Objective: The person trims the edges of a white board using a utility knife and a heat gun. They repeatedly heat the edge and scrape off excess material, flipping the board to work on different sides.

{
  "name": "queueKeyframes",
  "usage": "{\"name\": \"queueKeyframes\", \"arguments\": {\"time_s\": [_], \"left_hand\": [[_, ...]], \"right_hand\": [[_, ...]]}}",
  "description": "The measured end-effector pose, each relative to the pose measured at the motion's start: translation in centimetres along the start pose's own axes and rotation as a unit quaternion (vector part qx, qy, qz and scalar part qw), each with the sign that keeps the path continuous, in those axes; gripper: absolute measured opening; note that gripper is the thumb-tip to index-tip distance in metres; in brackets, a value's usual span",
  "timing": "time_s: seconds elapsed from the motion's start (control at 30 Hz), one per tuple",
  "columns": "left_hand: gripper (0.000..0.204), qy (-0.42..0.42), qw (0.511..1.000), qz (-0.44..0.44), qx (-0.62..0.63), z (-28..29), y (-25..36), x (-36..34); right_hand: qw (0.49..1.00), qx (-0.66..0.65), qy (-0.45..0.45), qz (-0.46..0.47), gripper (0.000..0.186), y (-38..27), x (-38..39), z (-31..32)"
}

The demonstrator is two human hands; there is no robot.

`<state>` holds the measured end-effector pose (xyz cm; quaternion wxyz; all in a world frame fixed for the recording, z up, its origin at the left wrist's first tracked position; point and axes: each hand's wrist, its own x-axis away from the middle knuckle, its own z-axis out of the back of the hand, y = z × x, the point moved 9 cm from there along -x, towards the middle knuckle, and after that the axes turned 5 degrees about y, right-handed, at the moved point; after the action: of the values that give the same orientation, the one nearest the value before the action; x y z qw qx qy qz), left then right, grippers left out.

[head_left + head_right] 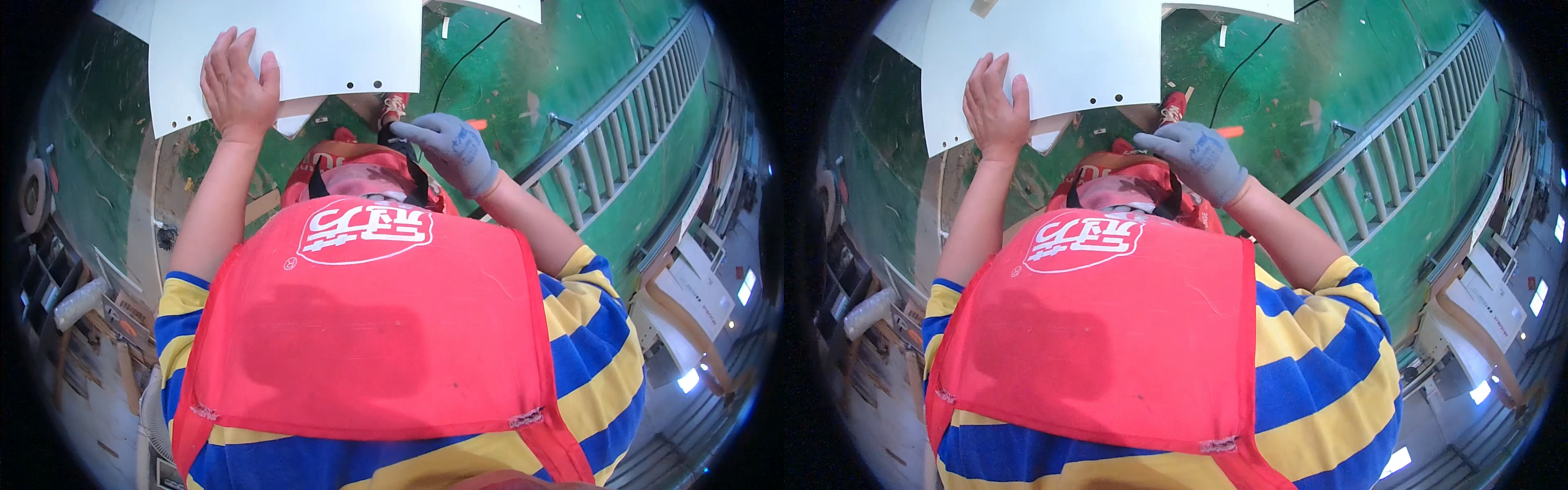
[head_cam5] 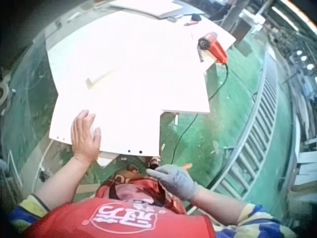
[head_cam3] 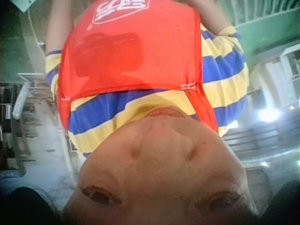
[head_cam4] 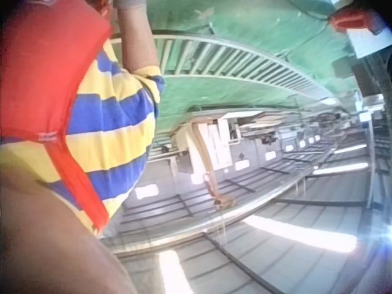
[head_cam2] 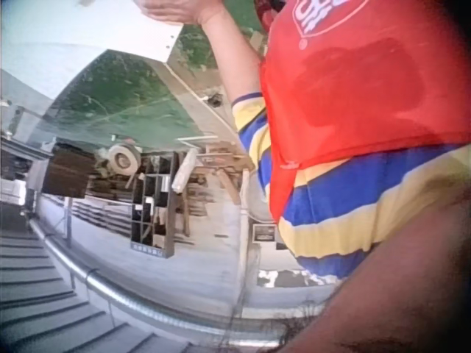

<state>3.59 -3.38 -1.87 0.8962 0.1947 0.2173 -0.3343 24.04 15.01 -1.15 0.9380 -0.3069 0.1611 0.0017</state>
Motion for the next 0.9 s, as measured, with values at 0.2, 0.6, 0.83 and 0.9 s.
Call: {"name": "queueKeyframes", "arguments": {"time_s": [0.2,0.6,0.83,0.9], "left_hand": [[0.045,0.007,1.000,-0.018,0.002,-0.2,-0.3,-0.1],[0.044,-0.002,1.000,-0.002,0.006,0.0,0.4,0.0],[0.055,-0.136,0.955,-0.179,0.193,-0.8,12.7,3.0],[0.047,-0.249,0.862,-0.281,0.340,1.0,17.2,4.8]], "right_hand": [[0.982,0.011,0.187,0.024,0.027,4.4,-7.7,3.2],[0.973,-0.186,-0.022,-0.137,0.029,0.1,5.2,0.3],[0.573,-0.491,0.315,-0.576,0.040,6.2,16.3,-1.1],[0.612,-0.401,0.230,-0.642,0.046,4.3,18.2,-3.0]]}}
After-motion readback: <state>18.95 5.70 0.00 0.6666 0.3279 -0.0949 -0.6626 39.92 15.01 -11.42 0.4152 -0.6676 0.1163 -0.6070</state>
